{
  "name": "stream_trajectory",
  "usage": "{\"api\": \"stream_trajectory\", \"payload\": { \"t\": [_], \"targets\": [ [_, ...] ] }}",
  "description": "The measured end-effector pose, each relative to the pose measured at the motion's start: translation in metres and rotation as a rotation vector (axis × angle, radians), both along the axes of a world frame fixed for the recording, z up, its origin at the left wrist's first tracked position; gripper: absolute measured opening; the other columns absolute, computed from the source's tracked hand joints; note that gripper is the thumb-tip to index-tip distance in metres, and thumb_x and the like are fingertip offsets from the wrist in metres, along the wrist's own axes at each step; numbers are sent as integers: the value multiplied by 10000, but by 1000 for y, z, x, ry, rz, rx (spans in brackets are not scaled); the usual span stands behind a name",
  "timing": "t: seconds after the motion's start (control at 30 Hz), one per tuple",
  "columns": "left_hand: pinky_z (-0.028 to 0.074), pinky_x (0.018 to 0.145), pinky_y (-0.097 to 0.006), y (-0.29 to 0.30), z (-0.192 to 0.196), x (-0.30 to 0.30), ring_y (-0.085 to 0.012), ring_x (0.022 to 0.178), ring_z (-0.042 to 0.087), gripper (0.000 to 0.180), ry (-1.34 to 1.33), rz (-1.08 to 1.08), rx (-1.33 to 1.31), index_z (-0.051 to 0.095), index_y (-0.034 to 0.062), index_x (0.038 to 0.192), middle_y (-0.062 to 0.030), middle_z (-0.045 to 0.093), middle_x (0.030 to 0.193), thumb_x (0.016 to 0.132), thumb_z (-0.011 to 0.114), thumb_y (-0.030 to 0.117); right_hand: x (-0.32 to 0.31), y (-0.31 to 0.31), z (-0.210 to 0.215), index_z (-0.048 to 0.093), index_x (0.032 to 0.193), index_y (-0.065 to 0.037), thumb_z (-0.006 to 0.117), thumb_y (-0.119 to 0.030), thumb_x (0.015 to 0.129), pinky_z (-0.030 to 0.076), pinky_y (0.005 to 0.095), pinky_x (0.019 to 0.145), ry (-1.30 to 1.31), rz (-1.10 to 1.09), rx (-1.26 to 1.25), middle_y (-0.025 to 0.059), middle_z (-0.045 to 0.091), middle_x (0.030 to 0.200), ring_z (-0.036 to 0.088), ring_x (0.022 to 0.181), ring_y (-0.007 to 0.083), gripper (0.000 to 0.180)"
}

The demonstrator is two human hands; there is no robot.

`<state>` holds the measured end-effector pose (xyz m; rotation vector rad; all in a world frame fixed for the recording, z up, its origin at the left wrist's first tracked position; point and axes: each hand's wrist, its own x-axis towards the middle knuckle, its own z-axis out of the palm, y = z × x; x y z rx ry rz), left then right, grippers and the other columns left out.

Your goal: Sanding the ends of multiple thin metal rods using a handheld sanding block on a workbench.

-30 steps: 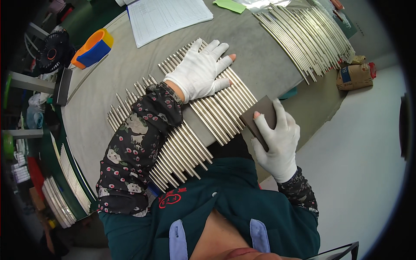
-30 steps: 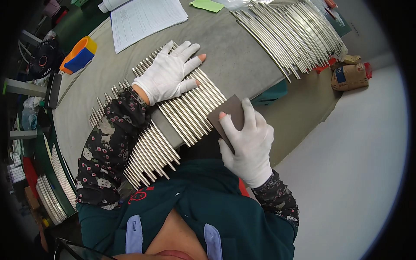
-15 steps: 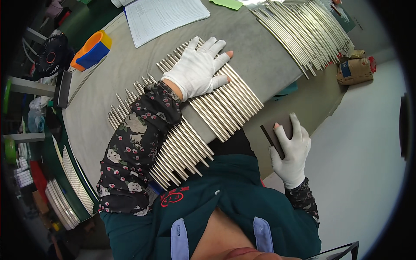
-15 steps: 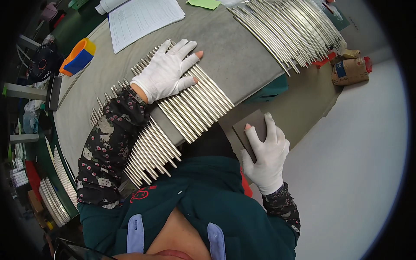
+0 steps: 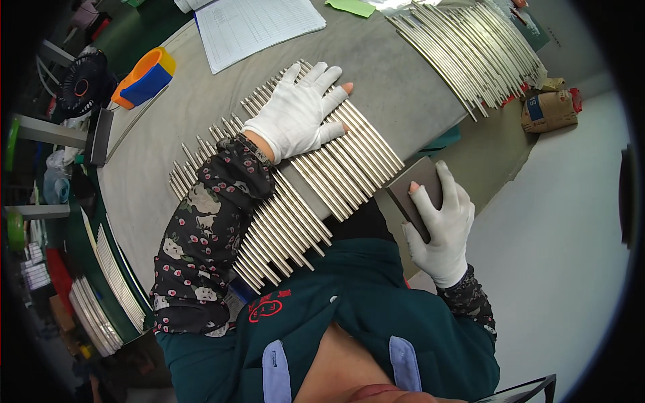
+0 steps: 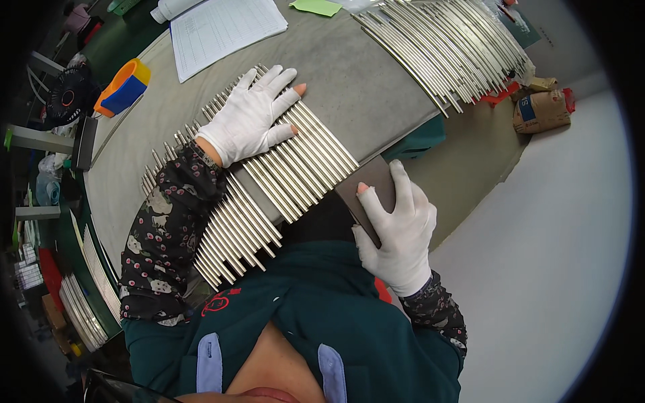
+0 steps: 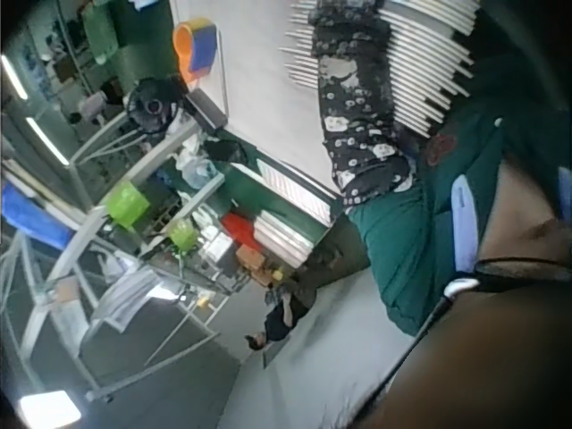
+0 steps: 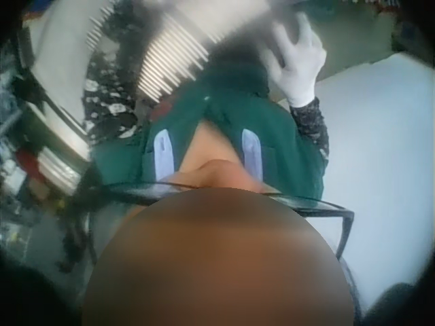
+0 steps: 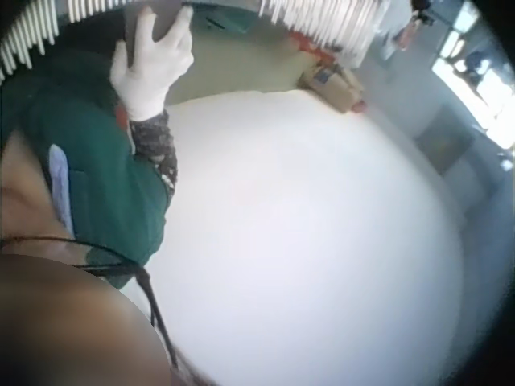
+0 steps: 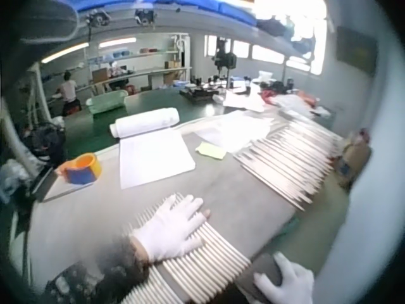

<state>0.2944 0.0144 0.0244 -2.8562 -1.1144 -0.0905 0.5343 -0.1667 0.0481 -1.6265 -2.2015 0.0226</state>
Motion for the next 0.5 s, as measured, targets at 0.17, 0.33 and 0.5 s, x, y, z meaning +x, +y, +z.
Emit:
{"api": "stream_trajectory", "payload": {
  "t": [0.17, 0.33, 0.5],
  "targets": [
    [205, 1154, -489, -2, 5, 4, -343, 1390, 315, 650, 17, 14, -10, 432, 59, 1406, -183, 360, 1486, 925, 460, 496, -20, 20, -10, 590, 1200, -169, 762, -175, 598, 419, 427, 833, -57, 49, 87, 271, 430, 1355, 511, 1113, 369, 626],
    [207, 1153, -494, 1, 2, 0, -346, 1392, 311, 657, 14, 10, 7, 439, 66, 1405, -182, 360, 1486, 930, 446, 521, -44, 52, -4, 594, 1196, -158, 723, -203, 676, 474, 427, 770, -98, 77, 87, 283, 446, 1318, 530, 1081, 380, 538],
    [210, 1148, -507, -1, 2, 2, -362, 1387, 313, 665, 11, 10, 13, 435, 72, 1407, -185, 367, 1479, 931, 434, 536, 11, -19, -22, 592, 1190, -156, 774, -190, 604, 412, 431, 854, -243, 6, -93, 276, 404, 1379, 489, 1147, 386, 614]
  ]
}}
